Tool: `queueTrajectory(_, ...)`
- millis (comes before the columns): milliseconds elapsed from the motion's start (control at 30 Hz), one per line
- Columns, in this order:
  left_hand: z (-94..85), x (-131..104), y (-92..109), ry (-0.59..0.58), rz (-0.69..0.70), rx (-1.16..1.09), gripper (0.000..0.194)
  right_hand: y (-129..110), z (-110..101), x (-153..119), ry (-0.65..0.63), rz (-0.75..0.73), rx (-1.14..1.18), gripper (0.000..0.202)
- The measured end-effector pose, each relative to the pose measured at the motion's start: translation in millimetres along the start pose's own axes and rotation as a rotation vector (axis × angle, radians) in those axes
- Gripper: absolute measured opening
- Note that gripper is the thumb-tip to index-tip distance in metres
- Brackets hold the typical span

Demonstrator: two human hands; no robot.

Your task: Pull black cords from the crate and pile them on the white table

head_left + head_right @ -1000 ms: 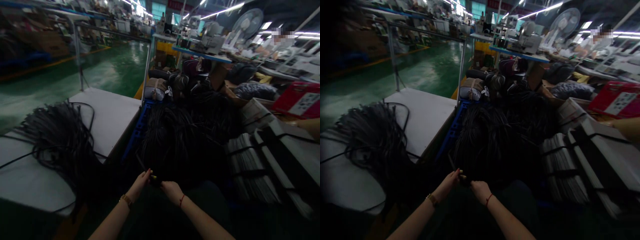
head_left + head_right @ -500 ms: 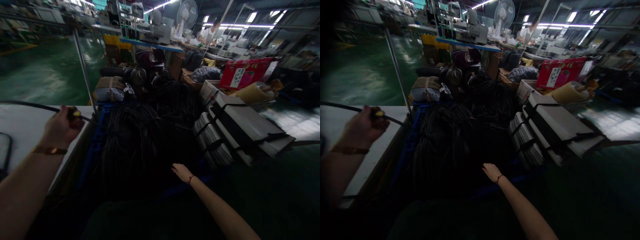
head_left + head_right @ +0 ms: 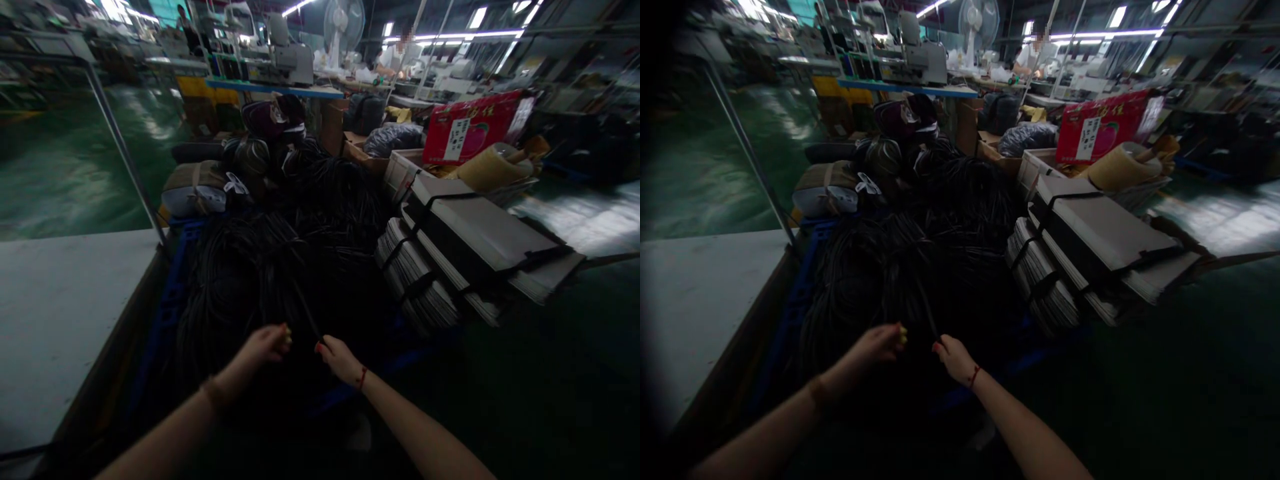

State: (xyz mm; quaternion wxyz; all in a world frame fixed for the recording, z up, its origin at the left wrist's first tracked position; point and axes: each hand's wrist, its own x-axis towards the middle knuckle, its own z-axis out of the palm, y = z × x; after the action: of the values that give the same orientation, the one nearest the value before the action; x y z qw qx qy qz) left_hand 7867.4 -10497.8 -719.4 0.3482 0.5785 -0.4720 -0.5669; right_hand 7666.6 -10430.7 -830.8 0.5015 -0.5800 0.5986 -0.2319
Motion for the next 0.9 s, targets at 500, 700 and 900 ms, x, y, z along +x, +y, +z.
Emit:
queueTrajectory(500,13.1,-18,-153,-0.138,-0.619,-0.642,0.026,78,0,30,0.031,0.239,-0.573,0.02)
queueTrajectory(700,14.6,-31,-172,-0.289,-0.541,-0.571,0.04,51,2,14,0.069,0.108,-0.686,0.02)
queueTrajectory(900,25.8,-46,-161,-0.235,-0.262,-0.495,0.046,-39,9,8,-0.016,-0.046,-0.01,0.021)
